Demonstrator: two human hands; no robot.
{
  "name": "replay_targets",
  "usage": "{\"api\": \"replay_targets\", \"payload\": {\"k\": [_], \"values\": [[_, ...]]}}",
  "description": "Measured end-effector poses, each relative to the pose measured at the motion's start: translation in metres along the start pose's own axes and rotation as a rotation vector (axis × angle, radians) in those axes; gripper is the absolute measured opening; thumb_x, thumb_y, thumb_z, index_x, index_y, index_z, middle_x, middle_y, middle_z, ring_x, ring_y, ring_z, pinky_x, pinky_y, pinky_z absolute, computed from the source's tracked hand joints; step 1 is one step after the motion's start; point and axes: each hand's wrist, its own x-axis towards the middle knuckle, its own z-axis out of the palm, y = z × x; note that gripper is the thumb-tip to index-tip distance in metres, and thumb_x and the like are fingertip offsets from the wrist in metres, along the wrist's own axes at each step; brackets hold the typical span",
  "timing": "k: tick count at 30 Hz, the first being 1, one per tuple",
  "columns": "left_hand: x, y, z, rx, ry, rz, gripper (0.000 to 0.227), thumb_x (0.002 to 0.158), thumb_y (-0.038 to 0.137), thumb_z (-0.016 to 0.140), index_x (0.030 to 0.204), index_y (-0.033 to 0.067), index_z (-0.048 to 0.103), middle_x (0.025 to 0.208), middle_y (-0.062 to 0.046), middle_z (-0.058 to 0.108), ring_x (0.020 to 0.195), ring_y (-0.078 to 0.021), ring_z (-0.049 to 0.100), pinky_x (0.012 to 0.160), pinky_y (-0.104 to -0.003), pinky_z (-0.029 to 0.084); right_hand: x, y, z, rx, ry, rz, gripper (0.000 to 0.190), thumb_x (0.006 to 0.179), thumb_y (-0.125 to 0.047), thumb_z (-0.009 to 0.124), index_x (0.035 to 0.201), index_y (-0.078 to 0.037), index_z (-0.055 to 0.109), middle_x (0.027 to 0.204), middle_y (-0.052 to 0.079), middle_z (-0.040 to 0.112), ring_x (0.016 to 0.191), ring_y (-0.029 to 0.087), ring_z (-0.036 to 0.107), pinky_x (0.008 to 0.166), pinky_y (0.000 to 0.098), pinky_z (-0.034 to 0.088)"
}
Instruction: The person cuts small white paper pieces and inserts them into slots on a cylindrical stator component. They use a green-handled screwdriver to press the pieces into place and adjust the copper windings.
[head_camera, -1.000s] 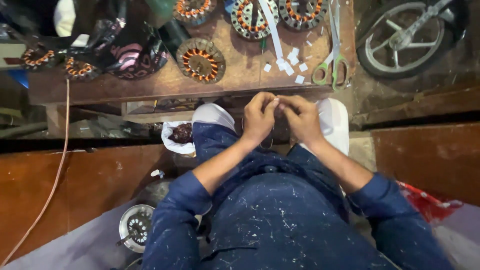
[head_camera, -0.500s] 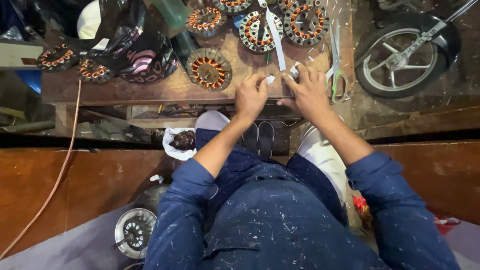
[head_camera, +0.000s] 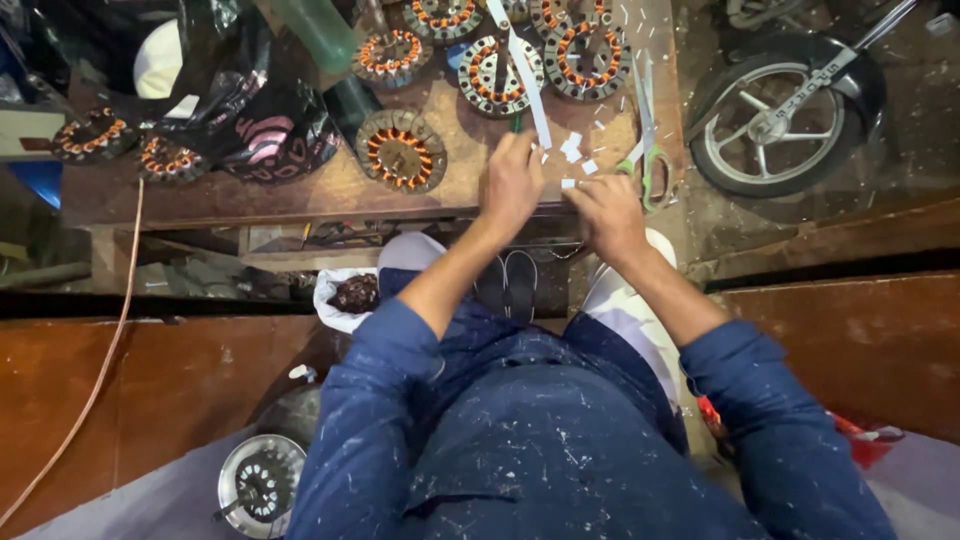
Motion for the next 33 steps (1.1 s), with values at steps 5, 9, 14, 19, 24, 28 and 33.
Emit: {"api": "replay_targets", "payload": {"k": [5, 9, 14, 19, 24, 28, 33], "values": [[-0.030, 0.001, 0.010, -0.691, -0.174, -0.230, 0.027, 0.096, 0.011, 0.070, 0.120, -0.0001, 0.069, 0.110, -0.011, 0.074, 0.097, -0.0212, 0.071, 0.087, -0.034, 0.057, 0.019, 0.002, -0.001, 1.008, 0.205, 0.744, 0.017, 0.094, 0.000, 0.075, 0.111, -0.001, 0.070, 0.099, 0.003, 0.075, 0.091, 0.014, 0.071, 0.081, 0.0258, 0.056], [-0.033, 0.000, 0.008, -1.142, -0.360, -0.550, 0.026, 0.097, 0.011, 0.071, 0.118, -0.0040, 0.072, 0.103, -0.009, 0.075, 0.090, -0.0138, 0.070, 0.082, -0.029, 0.058, 0.027, 0.002, -0.013, 1.322, 0.044, 1.115, 0.015, 0.090, -0.007, 0.078, 0.102, -0.002, 0.071, 0.088, 0.005, 0.074, 0.073, 0.010, 0.069, 0.063, 0.0230, 0.053], [-0.031, 0.002, 0.005, -1.202, -0.322, -0.615, 0.023, 0.096, 0.012, 0.072, 0.113, -0.0025, 0.073, 0.099, -0.007, 0.076, 0.086, -0.0133, 0.072, 0.079, -0.028, 0.058, 0.025, -0.005, -0.023, 1.365, 0.075, 1.211, 0.018, 0.089, -0.008, 0.077, 0.106, -0.001, 0.073, 0.086, 0.004, 0.074, 0.069, 0.010, 0.067, 0.062, 0.0239, 0.056], [-0.032, 0.002, 0.003, -1.049, -0.289, -0.519, 0.023, 0.097, 0.013, 0.072, 0.112, -0.0040, 0.074, 0.094, -0.007, 0.076, 0.081, -0.0111, 0.070, 0.075, -0.026, 0.056, 0.022, -0.009, -0.027, 1.307, 0.141, 1.142, 0.019, 0.092, -0.009, 0.076, 0.109, 0.001, 0.073, 0.085, 0.003, 0.072, 0.070, 0.010, 0.067, 0.063, 0.0237, 0.056], [-0.034, 0.003, -0.004, -0.993, -0.353, -0.442, 0.027, 0.097, 0.013, 0.071, 0.118, -0.0039, 0.074, 0.094, -0.006, 0.077, 0.081, -0.0090, 0.069, 0.076, -0.025, 0.056, 0.026, -0.015, -0.030, 1.211, 0.085, 1.062, 0.020, 0.094, -0.009, 0.075, 0.110, 0.003, 0.075, 0.086, 0.002, 0.072, 0.071, 0.007, 0.065, 0.062, 0.0223, 0.053], [-0.035, 0.004, -0.009, -1.015, -0.368, -0.474, 0.027, 0.097, 0.012, 0.072, 0.119, -0.0035, 0.074, 0.096, -0.006, 0.077, 0.082, -0.0085, 0.069, 0.076, -0.025, 0.056, 0.031, -0.022, -0.032, 1.154, 0.047, 1.011, 0.018, 0.095, -0.009, 0.077, 0.109, 0.002, 0.076, 0.085, 0.002, 0.071, 0.069, 0.006, 0.062, 0.061, 0.0215, 0.050], [-0.034, 0.004, -0.011, -1.035, -0.316, -0.466, 0.026, 0.097, 0.011, 0.073, 0.117, -0.0046, 0.074, 0.098, -0.007, 0.076, 0.081, -0.0078, 0.067, 0.075, -0.024, 0.055, 0.033, -0.028, -0.035, 1.208, 0.035, 1.057, 0.017, 0.094, -0.007, 0.074, 0.109, 0.001, 0.075, 0.085, 0.002, 0.072, 0.069, 0.007, 0.065, 0.061, 0.0221, 0.054]]}}
